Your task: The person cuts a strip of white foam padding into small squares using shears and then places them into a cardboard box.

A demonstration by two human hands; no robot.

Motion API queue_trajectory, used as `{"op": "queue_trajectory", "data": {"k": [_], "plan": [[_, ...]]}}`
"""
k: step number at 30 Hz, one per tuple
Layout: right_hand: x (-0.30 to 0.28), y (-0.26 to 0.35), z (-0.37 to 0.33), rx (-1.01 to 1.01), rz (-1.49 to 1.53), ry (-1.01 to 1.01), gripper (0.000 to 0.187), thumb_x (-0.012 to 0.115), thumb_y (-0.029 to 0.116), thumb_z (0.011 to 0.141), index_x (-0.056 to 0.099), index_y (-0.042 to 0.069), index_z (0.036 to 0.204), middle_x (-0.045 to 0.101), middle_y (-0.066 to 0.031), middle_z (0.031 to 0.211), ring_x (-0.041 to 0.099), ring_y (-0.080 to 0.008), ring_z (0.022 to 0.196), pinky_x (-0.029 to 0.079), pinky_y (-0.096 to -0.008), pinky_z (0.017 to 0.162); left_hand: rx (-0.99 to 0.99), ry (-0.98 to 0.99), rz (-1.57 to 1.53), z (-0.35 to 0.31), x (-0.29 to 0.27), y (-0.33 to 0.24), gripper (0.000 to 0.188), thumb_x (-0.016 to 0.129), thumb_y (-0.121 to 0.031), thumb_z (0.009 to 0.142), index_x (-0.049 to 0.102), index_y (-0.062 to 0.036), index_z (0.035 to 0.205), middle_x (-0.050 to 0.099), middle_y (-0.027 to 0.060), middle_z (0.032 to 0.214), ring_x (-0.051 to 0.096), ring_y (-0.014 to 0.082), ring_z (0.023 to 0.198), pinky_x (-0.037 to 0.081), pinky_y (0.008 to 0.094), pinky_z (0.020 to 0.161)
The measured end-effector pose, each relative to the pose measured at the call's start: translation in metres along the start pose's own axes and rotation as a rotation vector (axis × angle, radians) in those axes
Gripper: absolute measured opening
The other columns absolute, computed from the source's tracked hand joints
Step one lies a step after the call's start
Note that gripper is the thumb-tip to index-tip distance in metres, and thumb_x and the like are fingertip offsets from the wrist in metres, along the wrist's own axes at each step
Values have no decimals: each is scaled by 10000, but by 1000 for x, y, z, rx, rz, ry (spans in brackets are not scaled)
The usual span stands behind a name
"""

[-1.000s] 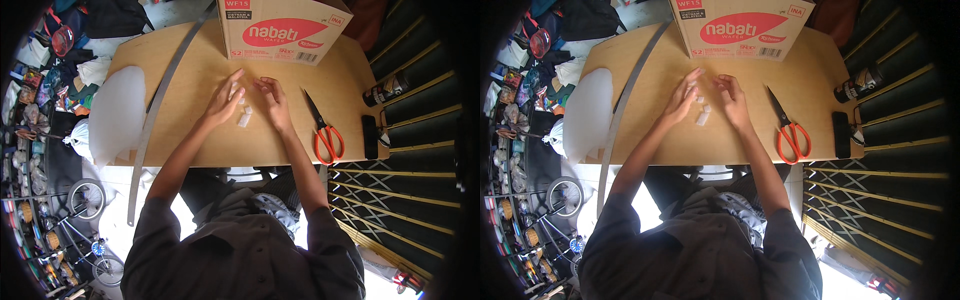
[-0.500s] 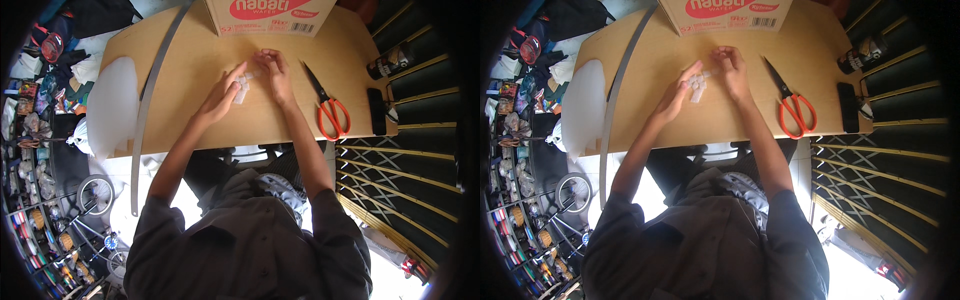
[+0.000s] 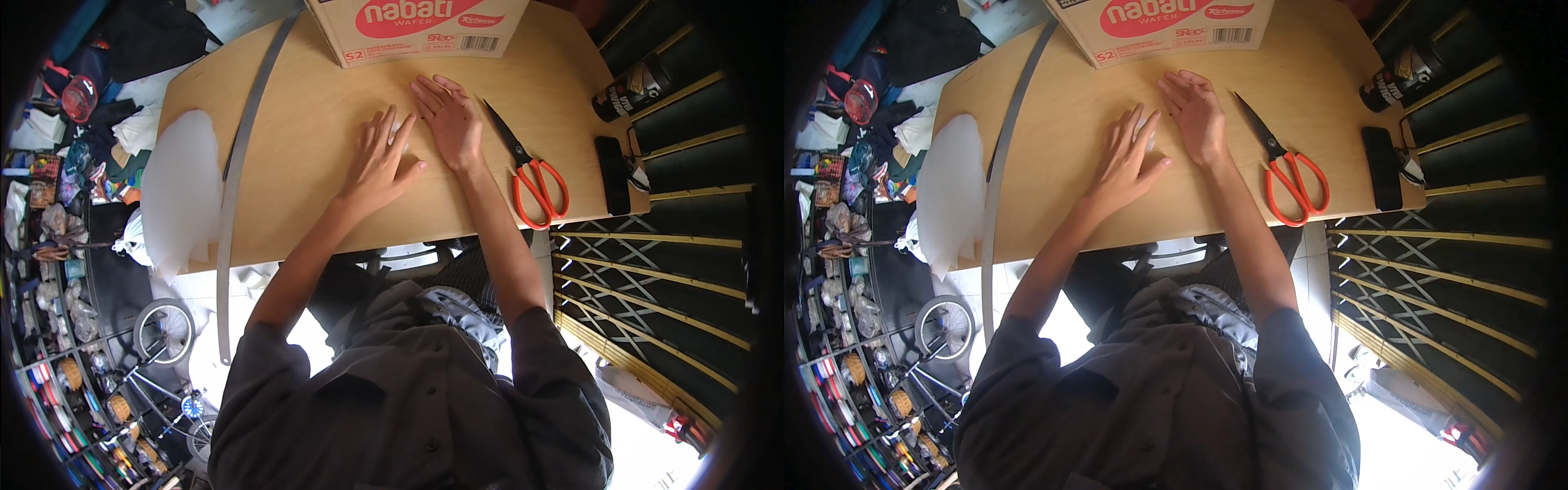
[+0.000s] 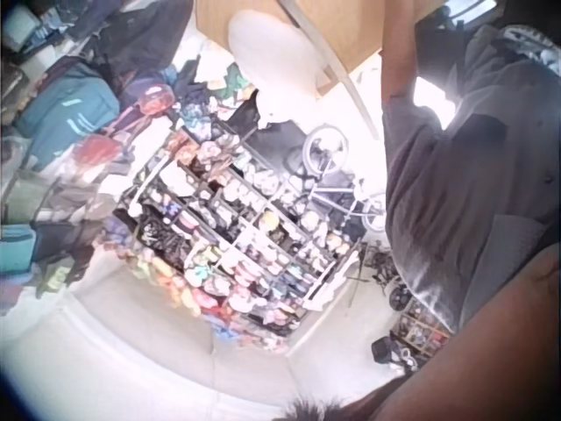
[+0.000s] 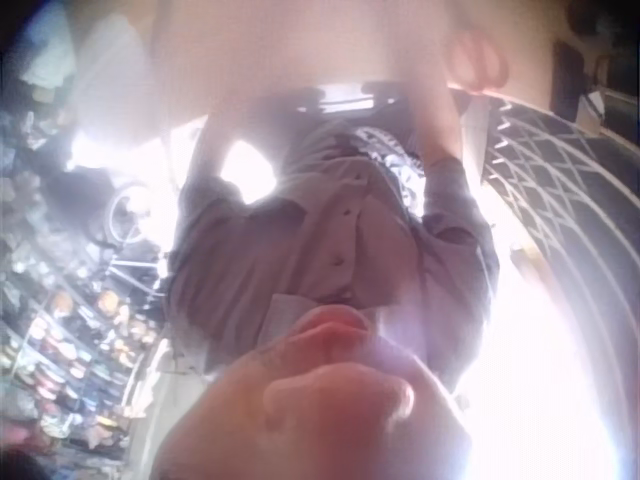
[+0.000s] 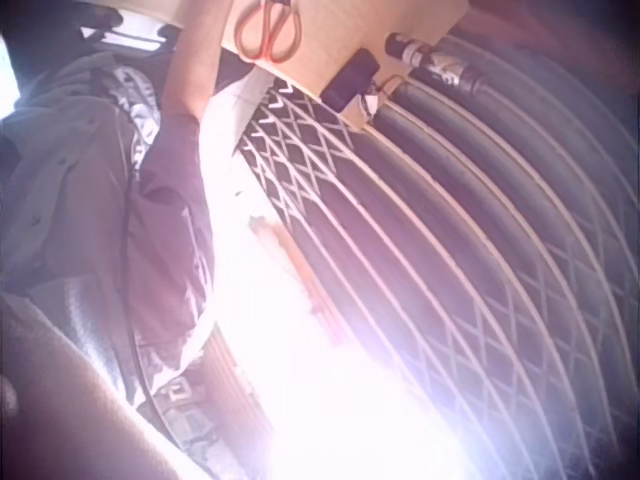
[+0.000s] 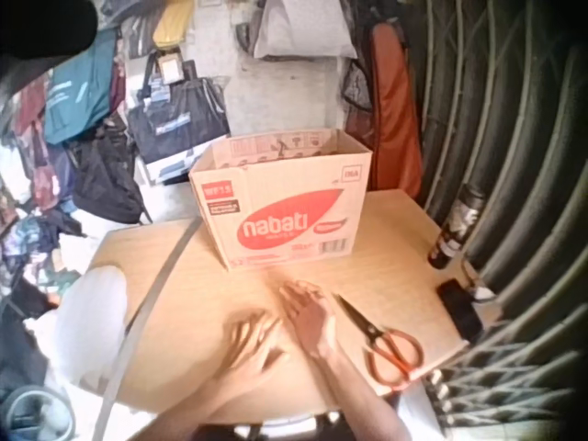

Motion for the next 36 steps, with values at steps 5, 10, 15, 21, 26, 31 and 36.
{"op": "queue_trajectory", "data": {"k": [5, 10, 15, 21, 26, 31, 36], "plan": [[-1, 1, 5, 15, -47, -74, 391, 409, 278, 974, 443, 6, 1253, 445, -252, 1338, 455, -420, 1265, 327, -491, 1115, 125, 50, 124, 18, -3, 14, 345, 576, -331, 919, 593, -85, 1160, 496, 132, 1190, 463, 300, 1101, 375, 462, 904], [4, 2, 4, 45, -69, -89, 366, 406, 271, 979, 447, 10, 1232, 469, -243, 1300, 514, -431, 1188, 371, -503, 1080, 197, 69, 172, 26, 1, 21, 218, 595, -281, 907, 609, -86, 1004, 522, 107, 985, 540, 271, 925, 484, 424, 758], [2, 2, 6, 75, -91, -99, 361, 405, 269, 981, 448, 8, 1227, 492, -227, 1259, 535, -423, 1151, 393, -501, 1062, 250, -56, 183, 22, 4, 22, 163, 636, -220, 879, 603, -74, 814, 561, 81, 782, 611, 249, 654, 520, 376, 562], [-4, -1, 10, 106, -84, -71, 351, 412, 267, 983, 454, 6, 1215, 516, -198, 1211, 560, -379, 1079, 422, -483, 1015, 218, -90, 87, 27, 9, 29, 180, 652, -144, 858, 582, -54, 718, 605, 112, 677, 627, 310, 554, 515, 406, 495], [-7, -2, 12, 116, -76, -77, 329, 409, 269, 987, 461, 16, 1191, 528, -177, 1173, 575, -339, 1015, 449, -453, 957, 218, -68, 54, 30, 10, 29, 195, 648, -125, 855, 569, -35, 701, 600, 137, 648, 620, 328, 546, 517, 405, 502], [-6, -3, 12, 103, -67, -73, 273, 383, 211, 985, 461, 11, 1155, 562, -175, 1091, 610, -324, 921, 478, -446, 893, 234, -71, 31, 27, 2, 25, 215, 653, -93, 839, 554, -25, 660, 598, 145, 643, 614, 325, 534, 494, 406, 483], [-5, -7, 12, 114, -46, -29, 293, 432, 266, 977, 491, 28, 1136, 576, -154, 1069, 597, -296, 903, 466, -431, 911, 128, -348, -52, 65, -76, 18, 191, 655, -62, 834, 576, -13, 667, 586, 139, 607, 594, 293, 501, 463, 392, 481]]}}
Point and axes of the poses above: each hand's wrist, its own z-axis towards the middle knuckle, its own x-axis out of the palm, y = z × x, the point moved 5 cm from there along z, towards the middle knuckle
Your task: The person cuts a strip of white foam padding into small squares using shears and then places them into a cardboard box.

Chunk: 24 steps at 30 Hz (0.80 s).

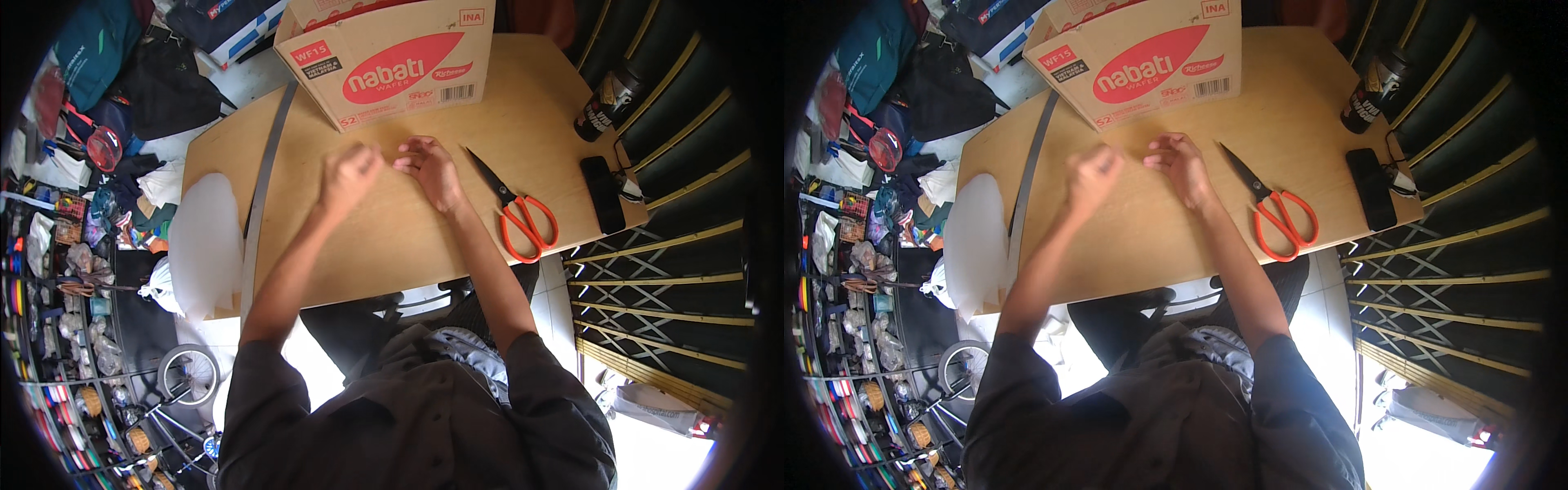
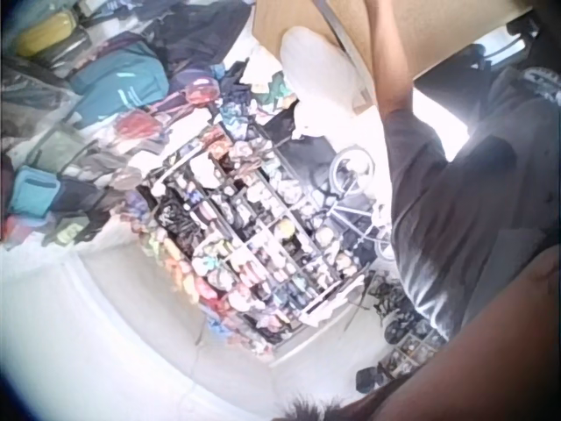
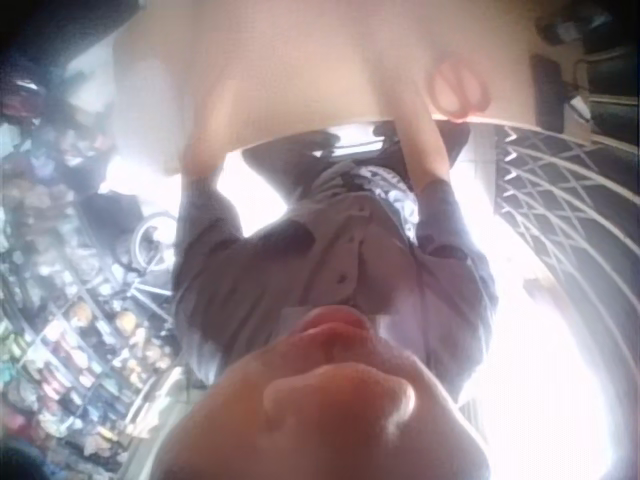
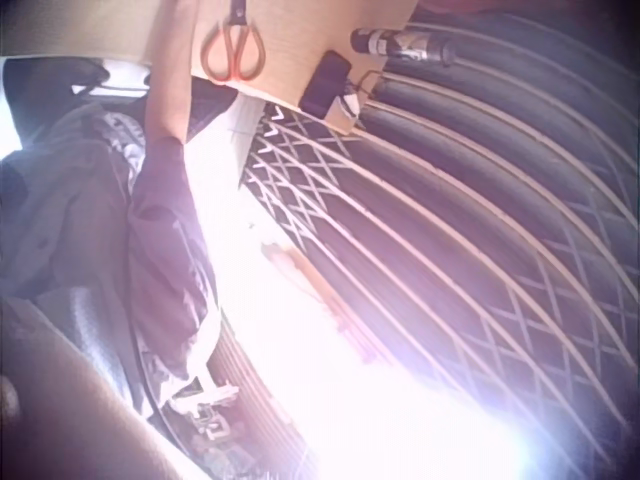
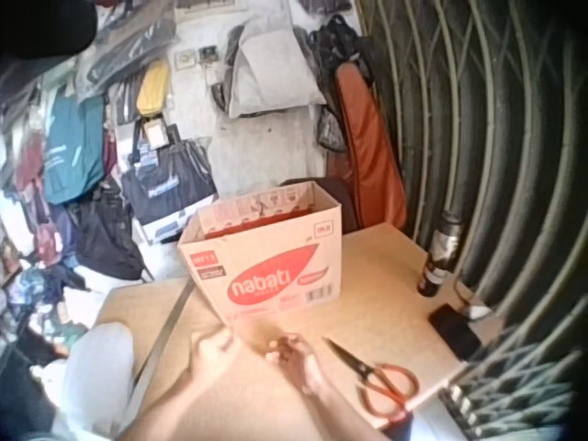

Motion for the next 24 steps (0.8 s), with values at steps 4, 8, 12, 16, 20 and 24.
{"op": "queue_trajectory", "data": {"k": [4, 8, 12, 16, 20, 24], "plan": [[-8, -3, 1, 11, -37, -8, 252, 426, 241, 979, 496, 38, 1111, 593, -148, 1041, 603, -282, 886, 470, -425, 888, 157, -360, 28, 116, -68, -14, 225, 656, -58, 833, 562, 3, 638, 567, 164, 596, 559, 336, 490, 439, 376, 460], [-6, -2, 1, 22, -8, -15, 202, 409, 195, 988, 497, 40, 1083, 607, -142, 1004, 613, -272, 858, 481, -419, 856, 236, -356, 213, 214, -92, -21, 267, 627, -165, 867, 600, 4, 662, 601, 203, 655, 601, 378, 585, 474, 401, 507], [-2, -4, 2, 27, -51, 25, 258, 441, 266, 978, 509, 45, 1090, 598, -140, 1016, 601, -256, 876, 469, -408, 885, 111, -144, 459, 263, -71, 18, 362, 561, -305, 912, 674, -14, 730, 644, 216, 721, 650, 391, 698, 529, 448, 642], [0, -2, 2, 47, -79, 15, 253, 449, 245, 973, 506, 27, 1088, 599, -145, 1002, 604, -259, 863, 475, -401, 878, -67, 21, 520, 278, -45, 49, 447, 490, -431, 954, 696, -35, 951, 674, 221, 869, 647, 424, 865, 513, 505, 771], [-4, -2, 2, 39, -67, 22, 257, 449, 241, 969, 507, 22, 1090, 601, -145, 1000, 605, -264, 850, 475, -402, 877, -130, 58, 682, 273, -16, 65, 549, 396, -518, 979, 649, -49, 1112, 632, 196, 1164, 567, 379, 1134, 410, 584, 918], [-5, -4, 2, 58, -65, 22, 258, 443, 233, 969, 511, 15, 1087, 603, -148, 992, 605, -264, 847, 477, -400, 874, -111, 48, 684, 274, -9, 76, 553, 390, -545, 973, 655, -73, 1088, 631, 152, 1184, 559, 376, 1144, 404, 585, 915]]}}
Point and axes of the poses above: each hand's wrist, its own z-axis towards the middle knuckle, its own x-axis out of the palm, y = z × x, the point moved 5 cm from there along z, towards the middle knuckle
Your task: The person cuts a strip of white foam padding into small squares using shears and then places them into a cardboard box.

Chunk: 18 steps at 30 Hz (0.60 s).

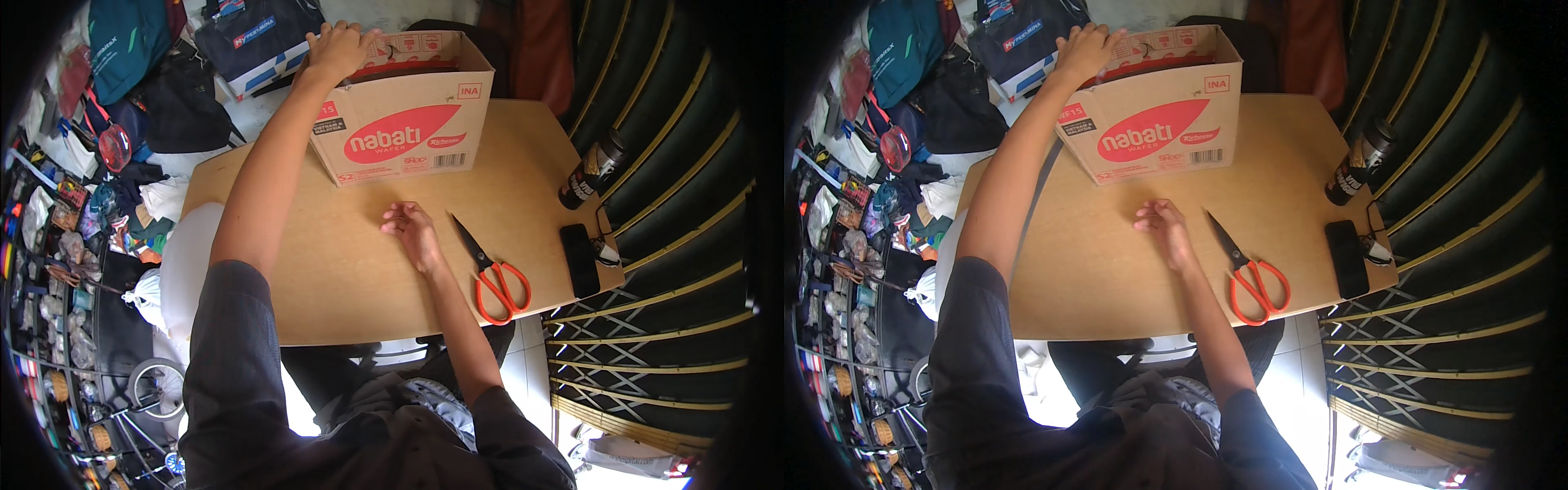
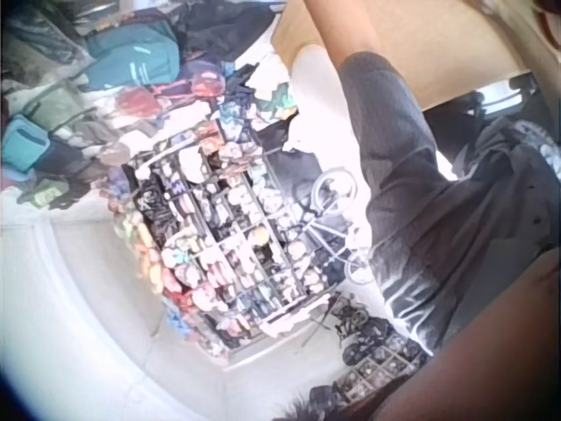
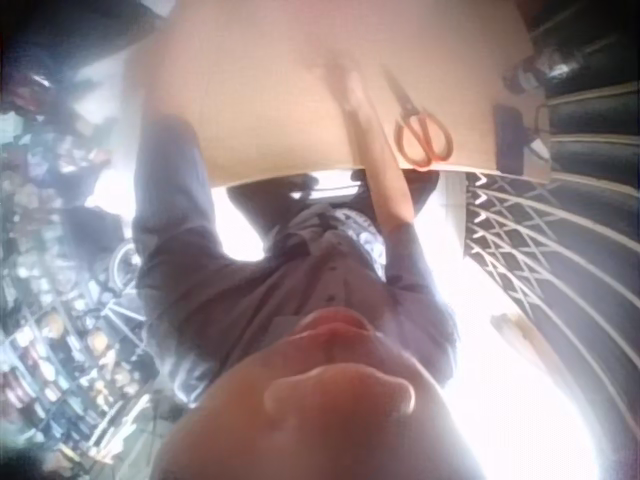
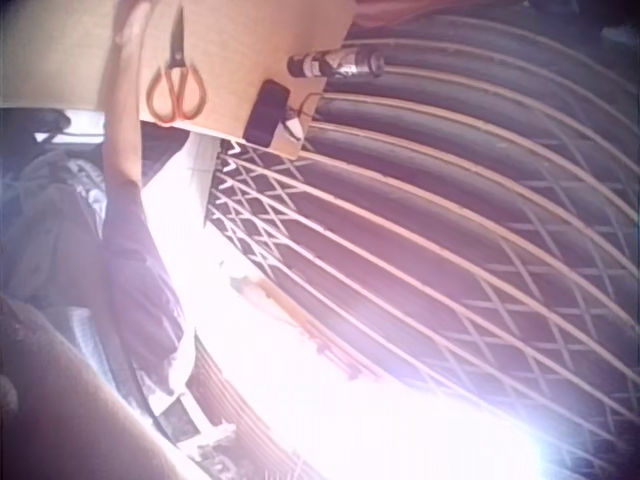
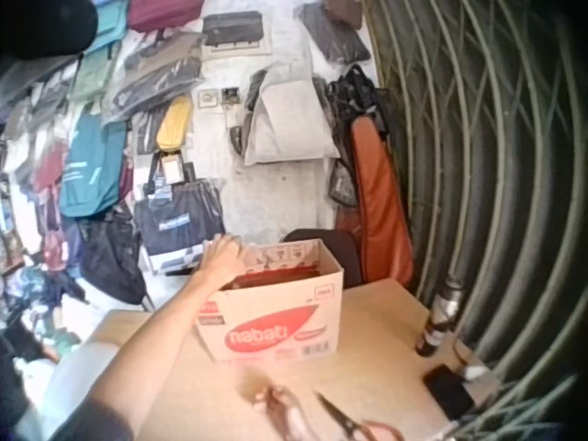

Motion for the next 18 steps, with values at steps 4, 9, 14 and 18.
{"op": "queue_trajectory", "data": {"k": [4, 9, 14, 18], "plan": [[5, 0, 0, 5, 3, 11, 259, 432, 229, 975, 512, 8, 1084, 605, -151, 978, 606, -262, 843, 483, -396, 862, -79, 1, -189, 3, -4, 11, 508, 448, -513, 962, 693, -71, 1011, 676, 212, 959, 636, 414, 946, 490, 510, 812], [-1, 0, 3, 17, 39, -2, 267, 432, 238, 980, 509, 5, 1087, 606, -149, 970, 610, -262, 834, 490, -396, 852, -104, -103, -191, -2, -20, 4, 561, 435, -526, 963, 714, -42, 911, 680, 240, 812, 665, 421, 835, 526, 482, 752], [-3, 1, 3, 23, 53, 8, 269, 436, 250, 983, 510, 13, 1088, 606, -145, 974, 611, -263, 834, 491, -397, 851, -138, -12, -222, -6, -11, -7, 653, 300, -597, 965, 704, -94, 1060, 681, 197, 1022, 581, 404, 1071, 388, 537, 963], [-1, 2, 2, 37, 83, 41, 269, 438, 264, 984, 514, 29, 1090, 608, -140, 974, 610, -260, 833, 492, -400, 849, -129, -30, -312, -6, -10, 0, 668, 253, -606, 971, 680, -124, 1147, 655, 142, 1156, 477, 365, 1201, 235, 568, 1064]]}}
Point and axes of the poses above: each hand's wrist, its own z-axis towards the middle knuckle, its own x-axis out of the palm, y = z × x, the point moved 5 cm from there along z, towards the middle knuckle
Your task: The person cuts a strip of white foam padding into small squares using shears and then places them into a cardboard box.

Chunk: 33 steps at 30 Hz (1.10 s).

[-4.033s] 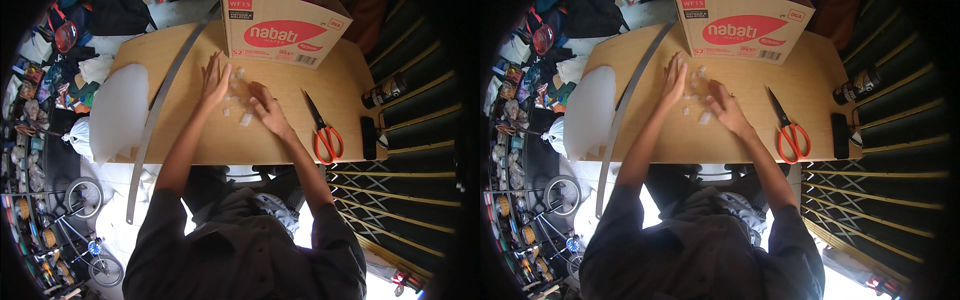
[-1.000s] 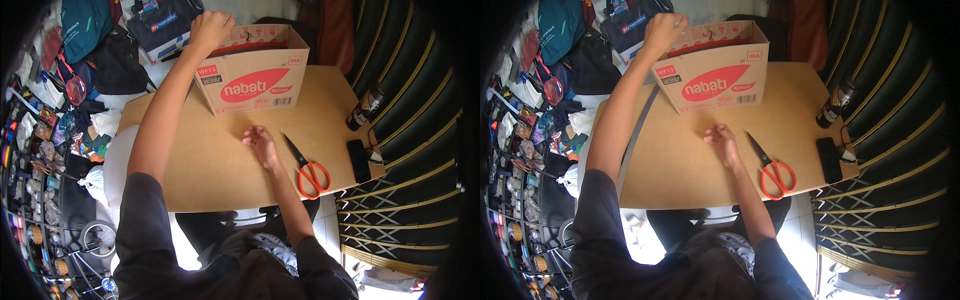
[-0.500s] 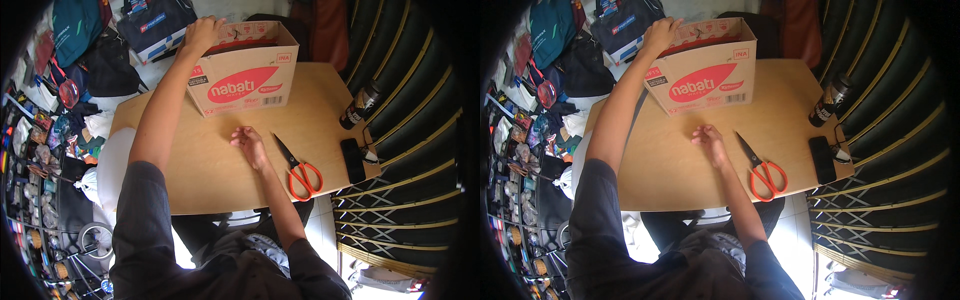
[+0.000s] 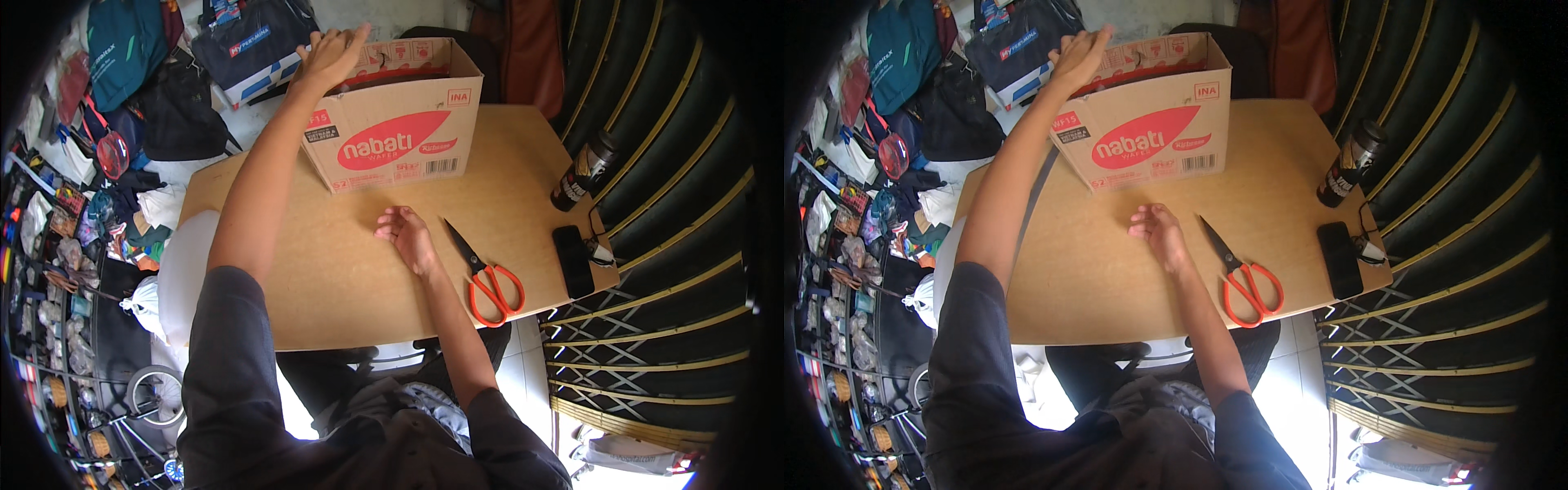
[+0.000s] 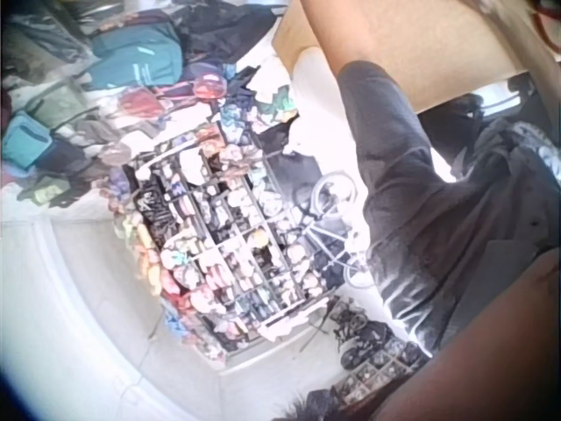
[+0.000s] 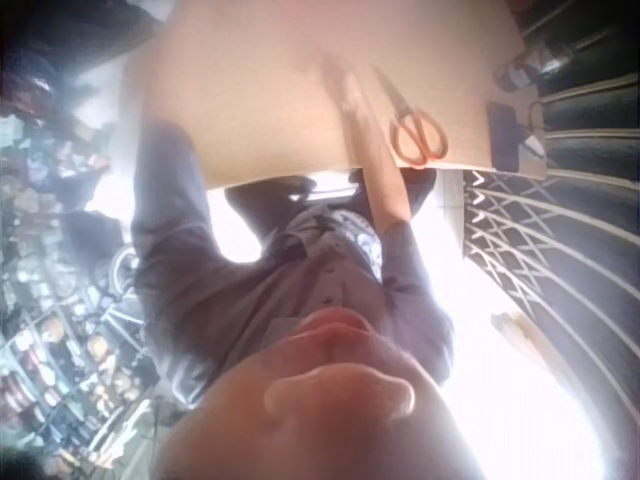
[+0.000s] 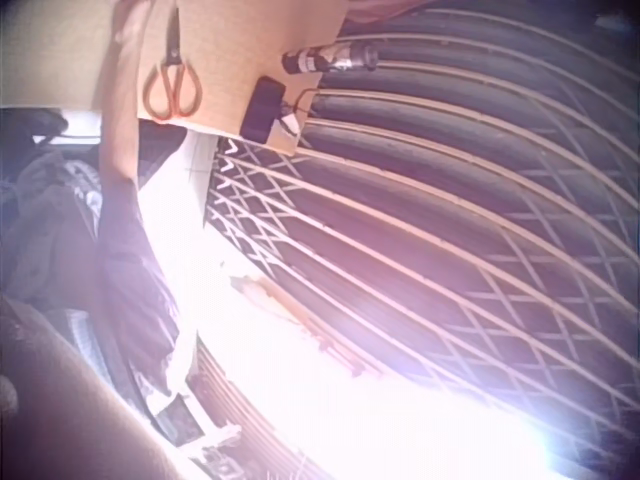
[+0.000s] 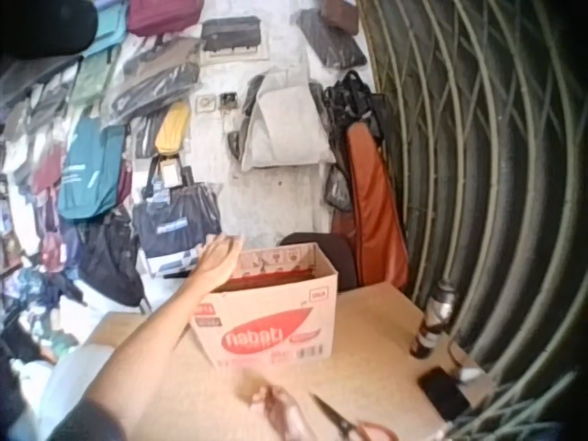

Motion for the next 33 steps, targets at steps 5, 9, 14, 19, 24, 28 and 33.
{"op": "queue_trajectory", "data": {"k": [5, 9, 14, 19, 24, 28, 33], "plan": [[0, -3, 6, -47, -60, -4, 259, 470, 280, 985, 522, 47, 1087, 613, -131, 965, 608, -241, 845, 504, -395, 820, 153, -335, -481, -38, -52, -2, 510, 309, -386, 1039, 683, -40, 1038, 677, 84, 780, 611, 207, 740, 455, 317, 762], [-11, -2, 9, -146, -151, 33, 220, 540, 276, 972, 545, 71, 1052, 613, -104, 957, 608, -202, 838, 508, -362, 783, -211, -248, -888, -167, -87, -22, 383, 425, -271, 1040, 656, 2, 902, 523, -18, 520, 449, 32, 509, 374, 212, 546], [14, -10, -14, -259, -529, -1, 194, 530, 238, 980, 584, 52, 989, 633, -89, 932, 625, -185, 776, 496, -332, 774, -599, -308, -845, -361, -136, 9, 472, 380, -269, 1051, 591, -7, 721, 341, -44, 415, 277, 48, 378, 328, 225, 487], [114, -60, -80, -228, -739, 120, 264, 474, 232, 1006, 582, -10, 1012, 652, -127, 953, 646, -191, 788, 498, -334, 821, -842, -490, -704, -515, -169, 24, 561, 317, -318, 1041, 586, -7, 659, 312, -41, 450, 251, 54, 442, 234, 254, 495], [208, -166, -145, 49, -646, 598, 174, 458, 98, 1002, 567, -33, 1038, 662, -132, 948, 656, -182, 788, 516, -324, 790, -1289, -477, -593, -629, -178, 33, 403, 482, -257, 1006, 628, -8, 724, 431, -11, 521, 382, 48, 496, 308, 258, 484], [231, -210, -161, 118, -748, 749, 144, 464, 27, 978, 571, -39, 1048, 669, -143, 922, 664, -188, 794, 523, -320, 770, -1462, -540, -535, -704, -188, 54, 364, 467, -218, 991, 628, 5, 752, 418, -2, 553, 374, 66, 525, 316, 266, 520], [243, -223, -152, 68, -928, 758, 143, 465, 13, 965, 594, -19, 1020, 673, -131, 895, 663, -188, 789, 523, -319, 769, -1502, -450, -365, -835, -148, 95, 295, 466, -176, 996, 645, -1, 840, 420, -10, 592, 379, 65, 568, 328, 258, 544]]}}
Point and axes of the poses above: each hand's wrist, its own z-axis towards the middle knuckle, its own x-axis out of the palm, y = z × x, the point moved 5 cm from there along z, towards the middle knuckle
